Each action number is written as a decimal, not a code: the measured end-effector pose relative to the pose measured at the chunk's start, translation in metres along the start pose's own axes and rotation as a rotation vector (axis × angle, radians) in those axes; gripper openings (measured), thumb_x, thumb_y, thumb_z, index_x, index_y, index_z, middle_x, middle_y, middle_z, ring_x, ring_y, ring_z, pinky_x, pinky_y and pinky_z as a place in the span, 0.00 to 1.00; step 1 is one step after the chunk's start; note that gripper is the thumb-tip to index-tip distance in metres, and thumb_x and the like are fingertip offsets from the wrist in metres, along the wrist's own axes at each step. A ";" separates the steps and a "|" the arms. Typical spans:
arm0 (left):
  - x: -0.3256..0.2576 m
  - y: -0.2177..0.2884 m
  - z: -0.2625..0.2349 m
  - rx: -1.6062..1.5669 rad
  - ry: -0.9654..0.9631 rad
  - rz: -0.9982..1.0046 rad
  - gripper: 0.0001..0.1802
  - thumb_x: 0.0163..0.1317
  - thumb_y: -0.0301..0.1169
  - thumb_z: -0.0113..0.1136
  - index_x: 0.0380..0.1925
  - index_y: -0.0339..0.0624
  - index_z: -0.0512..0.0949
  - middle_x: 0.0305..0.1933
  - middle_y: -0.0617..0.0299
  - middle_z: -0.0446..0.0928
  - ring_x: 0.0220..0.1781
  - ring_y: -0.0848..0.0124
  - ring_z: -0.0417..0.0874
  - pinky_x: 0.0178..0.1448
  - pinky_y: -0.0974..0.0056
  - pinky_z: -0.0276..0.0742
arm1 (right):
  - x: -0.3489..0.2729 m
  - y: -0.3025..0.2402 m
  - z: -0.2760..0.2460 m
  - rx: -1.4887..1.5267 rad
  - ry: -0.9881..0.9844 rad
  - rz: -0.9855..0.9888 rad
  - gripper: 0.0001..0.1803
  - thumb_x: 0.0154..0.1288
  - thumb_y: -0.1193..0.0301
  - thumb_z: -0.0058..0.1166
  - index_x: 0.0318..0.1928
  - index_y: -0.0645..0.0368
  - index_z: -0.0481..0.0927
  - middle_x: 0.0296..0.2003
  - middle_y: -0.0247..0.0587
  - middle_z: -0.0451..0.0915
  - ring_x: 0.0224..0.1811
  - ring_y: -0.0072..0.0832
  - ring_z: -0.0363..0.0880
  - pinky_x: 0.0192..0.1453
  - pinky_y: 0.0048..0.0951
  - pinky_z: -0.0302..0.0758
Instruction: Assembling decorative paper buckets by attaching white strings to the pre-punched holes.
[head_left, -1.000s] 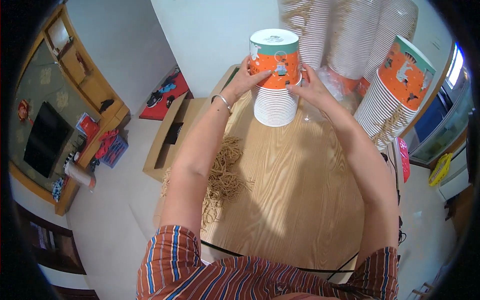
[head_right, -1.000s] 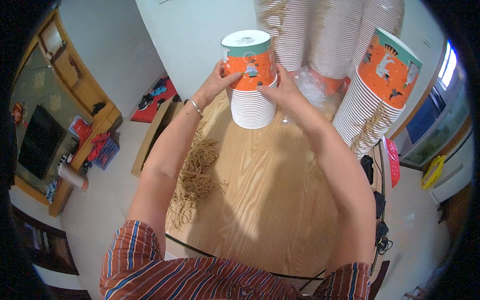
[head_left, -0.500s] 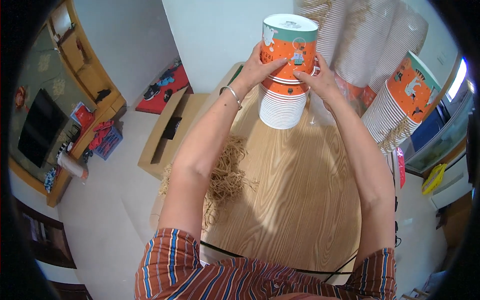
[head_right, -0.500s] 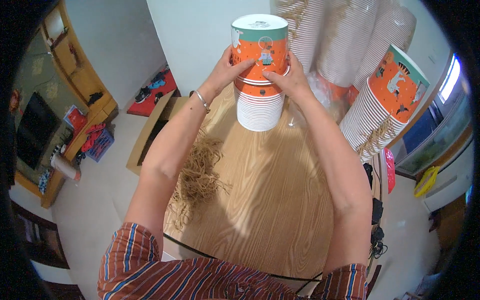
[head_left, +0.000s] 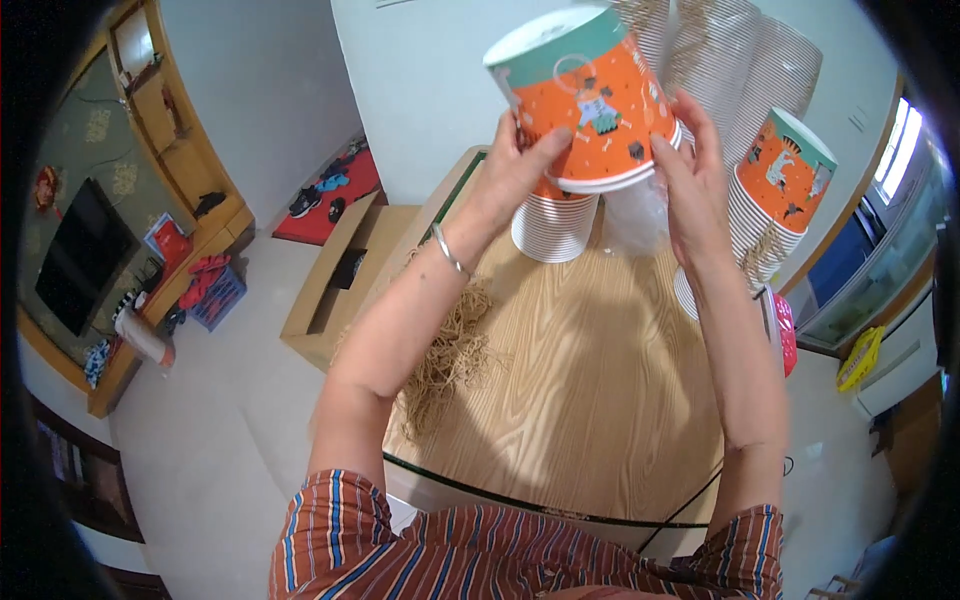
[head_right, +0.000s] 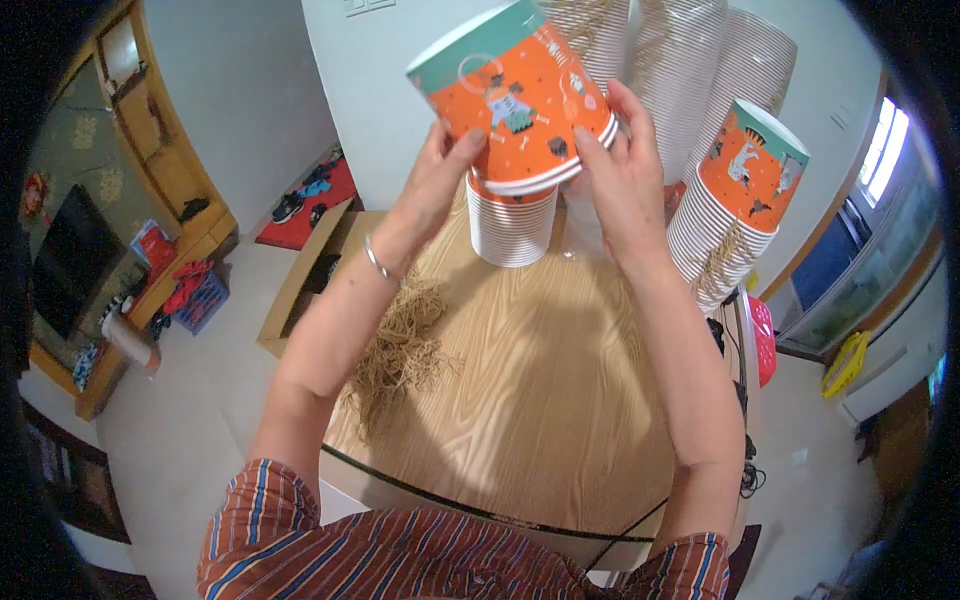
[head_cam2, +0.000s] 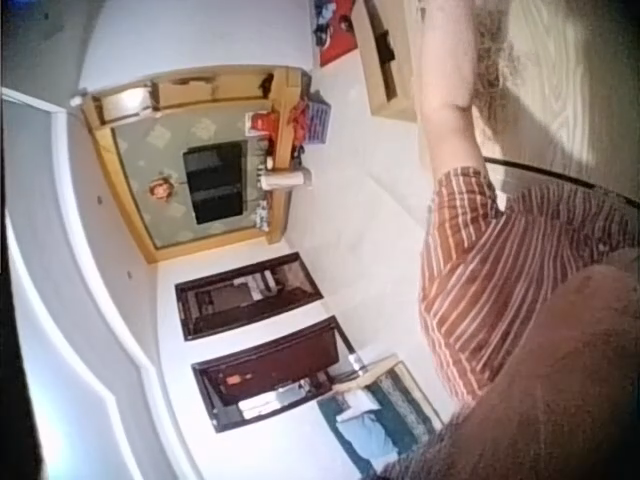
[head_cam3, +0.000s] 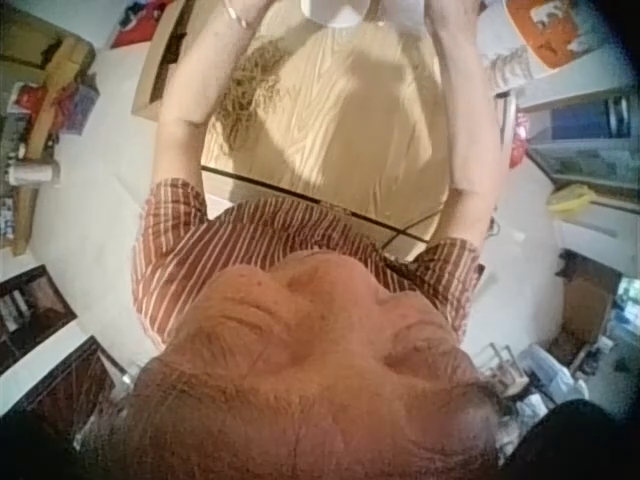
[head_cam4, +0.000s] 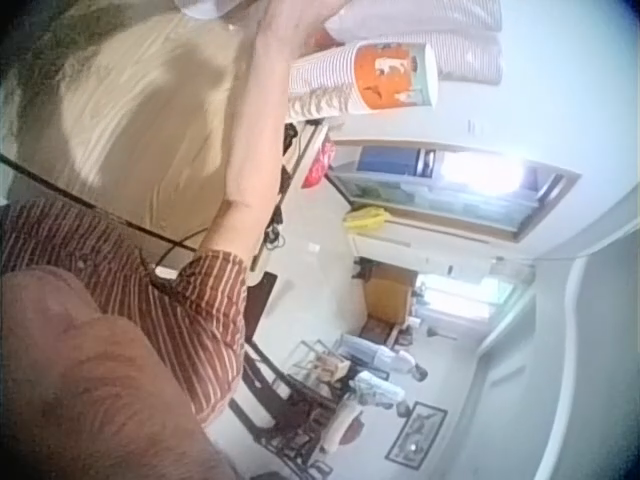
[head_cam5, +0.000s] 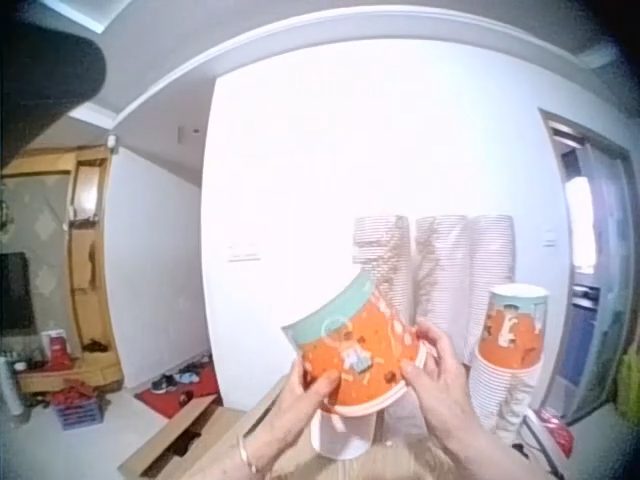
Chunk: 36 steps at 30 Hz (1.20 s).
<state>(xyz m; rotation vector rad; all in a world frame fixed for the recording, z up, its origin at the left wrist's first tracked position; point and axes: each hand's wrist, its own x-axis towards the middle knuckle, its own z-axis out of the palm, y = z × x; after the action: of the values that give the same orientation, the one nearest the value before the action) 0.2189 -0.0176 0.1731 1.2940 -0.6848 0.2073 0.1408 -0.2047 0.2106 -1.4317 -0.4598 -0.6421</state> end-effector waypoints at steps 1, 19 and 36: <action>-0.018 -0.005 0.005 -0.053 -0.027 -0.105 0.42 0.65 0.49 0.64 0.66 0.32 0.57 0.66 0.50 0.68 0.67 0.66 0.71 0.70 0.59 0.69 | -0.012 0.000 -0.004 -0.004 0.001 -0.062 0.34 0.66 0.79 0.53 0.71 0.65 0.58 0.67 0.48 0.62 0.69 0.32 0.66 0.72 0.32 0.65; -0.192 -0.032 -0.023 -0.451 -0.018 -0.582 0.43 0.70 0.58 0.50 0.76 0.53 0.49 0.77 0.58 0.56 0.74 0.60 0.63 0.70 0.51 0.67 | -0.130 -0.024 -0.011 -0.306 -0.435 0.043 0.26 0.61 0.85 0.38 0.61 0.66 0.69 0.54 0.44 0.77 0.61 0.29 0.74 0.68 0.31 0.68; -0.250 -0.023 0.007 -0.801 -0.027 -0.507 0.43 0.67 0.52 0.59 0.74 0.46 0.53 0.76 0.56 0.59 0.76 0.60 0.61 0.78 0.49 0.57 | -0.152 -0.042 0.009 0.051 -0.465 0.208 0.27 0.66 0.83 0.40 0.67 0.64 0.62 0.59 0.42 0.71 0.62 0.24 0.72 0.69 0.28 0.66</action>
<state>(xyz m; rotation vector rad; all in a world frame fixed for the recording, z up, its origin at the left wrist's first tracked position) 0.0313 0.0259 0.0123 0.6555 -0.3713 -0.4630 0.0000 -0.1766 0.1452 -1.5557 -0.6731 -0.1239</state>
